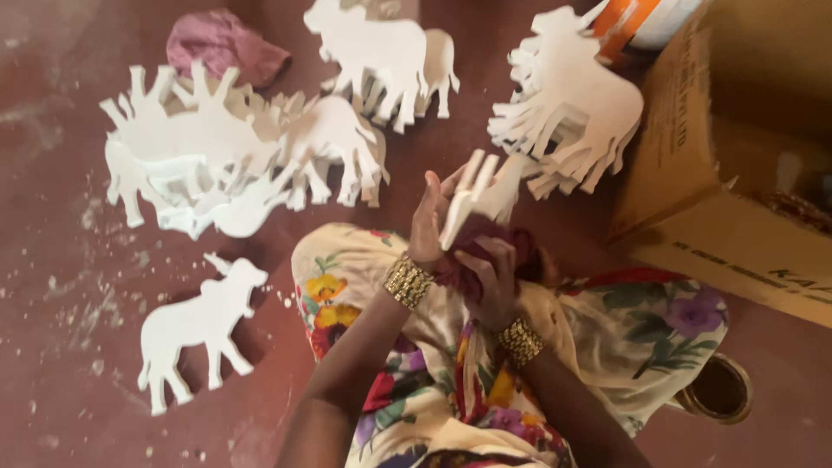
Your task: The person sits on the floor and wipes white-painted wooden animal-shaped cutouts one at a time with a maroon cloth, then stacks the wiped pieces with the others on the floor beside a cardboard box.
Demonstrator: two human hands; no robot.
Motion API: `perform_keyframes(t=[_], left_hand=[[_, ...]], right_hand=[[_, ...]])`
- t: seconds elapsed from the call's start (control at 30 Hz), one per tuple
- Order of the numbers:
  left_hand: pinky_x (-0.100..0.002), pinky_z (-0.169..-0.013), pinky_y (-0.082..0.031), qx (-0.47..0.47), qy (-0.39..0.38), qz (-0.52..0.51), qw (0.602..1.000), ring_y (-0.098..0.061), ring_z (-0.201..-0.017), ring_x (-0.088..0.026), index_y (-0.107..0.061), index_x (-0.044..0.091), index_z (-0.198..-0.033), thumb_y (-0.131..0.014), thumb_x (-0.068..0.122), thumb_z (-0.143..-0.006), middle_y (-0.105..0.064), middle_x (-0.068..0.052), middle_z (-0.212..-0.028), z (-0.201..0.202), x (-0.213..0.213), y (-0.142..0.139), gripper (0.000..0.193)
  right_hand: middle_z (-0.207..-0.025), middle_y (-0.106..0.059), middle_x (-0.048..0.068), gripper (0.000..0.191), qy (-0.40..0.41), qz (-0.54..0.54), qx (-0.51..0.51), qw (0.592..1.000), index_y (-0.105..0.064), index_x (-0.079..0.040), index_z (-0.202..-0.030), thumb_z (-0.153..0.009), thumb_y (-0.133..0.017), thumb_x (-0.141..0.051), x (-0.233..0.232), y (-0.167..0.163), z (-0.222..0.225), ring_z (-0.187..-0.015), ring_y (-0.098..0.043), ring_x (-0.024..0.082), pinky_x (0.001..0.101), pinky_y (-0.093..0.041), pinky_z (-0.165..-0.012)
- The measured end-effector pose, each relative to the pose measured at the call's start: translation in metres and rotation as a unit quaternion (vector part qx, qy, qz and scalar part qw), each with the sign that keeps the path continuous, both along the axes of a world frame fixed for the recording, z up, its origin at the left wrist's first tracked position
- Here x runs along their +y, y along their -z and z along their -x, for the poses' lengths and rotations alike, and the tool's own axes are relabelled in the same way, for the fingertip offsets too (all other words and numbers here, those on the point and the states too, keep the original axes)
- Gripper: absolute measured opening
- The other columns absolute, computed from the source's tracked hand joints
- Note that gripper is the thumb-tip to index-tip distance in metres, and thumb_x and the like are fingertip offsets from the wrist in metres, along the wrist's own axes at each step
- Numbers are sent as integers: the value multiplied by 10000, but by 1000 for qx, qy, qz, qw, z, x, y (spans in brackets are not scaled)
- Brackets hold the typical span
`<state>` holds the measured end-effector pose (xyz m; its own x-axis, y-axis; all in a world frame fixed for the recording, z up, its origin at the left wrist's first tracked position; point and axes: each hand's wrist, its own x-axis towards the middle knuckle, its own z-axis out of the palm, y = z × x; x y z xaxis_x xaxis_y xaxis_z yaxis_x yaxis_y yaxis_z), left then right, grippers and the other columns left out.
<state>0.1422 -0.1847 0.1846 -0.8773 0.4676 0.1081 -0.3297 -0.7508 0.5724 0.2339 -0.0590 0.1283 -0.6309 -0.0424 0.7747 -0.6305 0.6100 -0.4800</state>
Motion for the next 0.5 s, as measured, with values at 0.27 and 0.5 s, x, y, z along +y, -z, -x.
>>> perform_keyframes(t=[0.27, 0.5], left_hand=[[-303, -977, -566, 187, -76, 286, 937, -657, -1154, -163, -368, 50, -1578, -687, -15, -930, -635, -122, -1387, 8, -5, 26, 726], [-333, -942, -574, 264, -87, 410, 869, -686, -1067, -215, -491, 52, -1516, -680, -30, -887, -709, -116, -1184, -23, 21, 28, 662]], right_hand=[[-1227, -656, 131, 502, -61, 453, -221, 862, -610, -68, -1308, -855, -536, 133, 42, -11, 23, -1147, -638, 242, 386, -548, -1024], [-1267, -648, 166, 402, 101, -137, -33, 985, -717, -73, -1182, -788, -728, 7, 51, -130, 17, -1182, -568, 346, 455, -492, -1035]])
